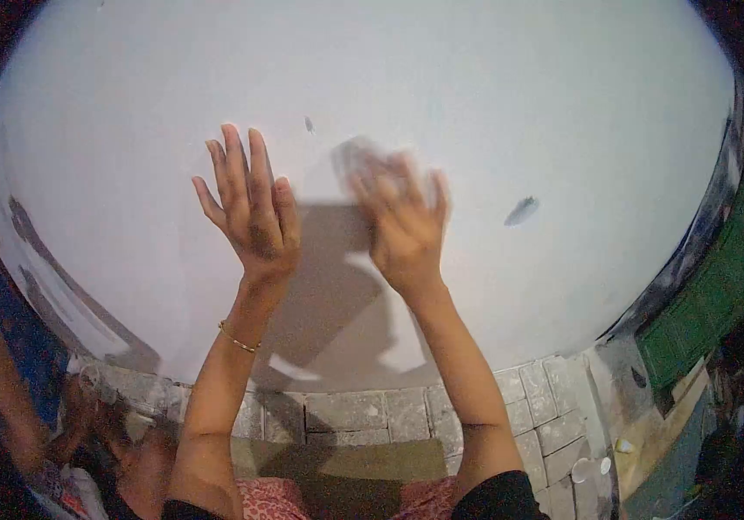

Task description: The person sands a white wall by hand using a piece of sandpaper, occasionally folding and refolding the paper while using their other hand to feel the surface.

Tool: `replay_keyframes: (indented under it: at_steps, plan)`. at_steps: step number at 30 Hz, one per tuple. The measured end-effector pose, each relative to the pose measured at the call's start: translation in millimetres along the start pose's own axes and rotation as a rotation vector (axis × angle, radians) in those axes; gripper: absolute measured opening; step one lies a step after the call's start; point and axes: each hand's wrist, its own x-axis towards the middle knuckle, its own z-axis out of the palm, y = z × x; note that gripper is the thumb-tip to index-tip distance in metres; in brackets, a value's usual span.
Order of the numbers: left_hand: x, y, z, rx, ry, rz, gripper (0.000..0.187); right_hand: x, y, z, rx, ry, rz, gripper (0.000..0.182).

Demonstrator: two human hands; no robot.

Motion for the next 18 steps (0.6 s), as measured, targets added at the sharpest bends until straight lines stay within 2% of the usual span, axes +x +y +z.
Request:
replay_keyframes:
  at_steps: [1, 2, 5, 6, 8, 10, 12, 14, 16, 18]
  plan:
    - [0, 0, 1, -0.003, -0.006, 0.009, 0.046, 7, -11, -8, -0.074, -0.061, -0.1, 0.039]
    - [1, 1, 2, 0.002, 0.001, 0.005, 0.046, 4, -4, -7, -0.074, -0.059, -0.092, 0.039]
    - [1, -1, 4, 0.025, 0.004, -0.006, 0.046, 7, 18, -2, 0.018, 0.403, 0.322, 0.038]
    - [0, -1, 4, 0.036, 0.002, 0.006, 0.046, 6, 13, -2, 0.021, 0.396, 0.314, 0.038]
    - [-1, 0, 3, 0.04, 0.009, 0.009, 0.047, -1, 2, -3, -0.091, 0.183, 0.253, 0.036]
    - [0, 1, 3, 0.037, 0.002, 0.034, 0.047, -12, 8, -1, -0.063, 0.015, -0.082, 0.038]
    - [-1, 1, 3, 0.033, 0.004, 0.0, 0.047, -10, 33, -10, -0.065, 0.074, -0.009, 0.043]
    - [0, 0, 3, 0.034, -0.013, 0.008, 0.048, 4, 53, -26, -0.065, 0.341, 0.228, 0.04]
    - [-4, 0, 3, 0.033, -0.011, 0.004, 0.049, 4, 51, -24, 0.002, 0.498, 0.384, 0.039]
    - [-4, 0, 4, 0.019, -0.034, 0.035, 0.049, -5, 33, -16, -0.11, 0.319, 0.326, 0.039]
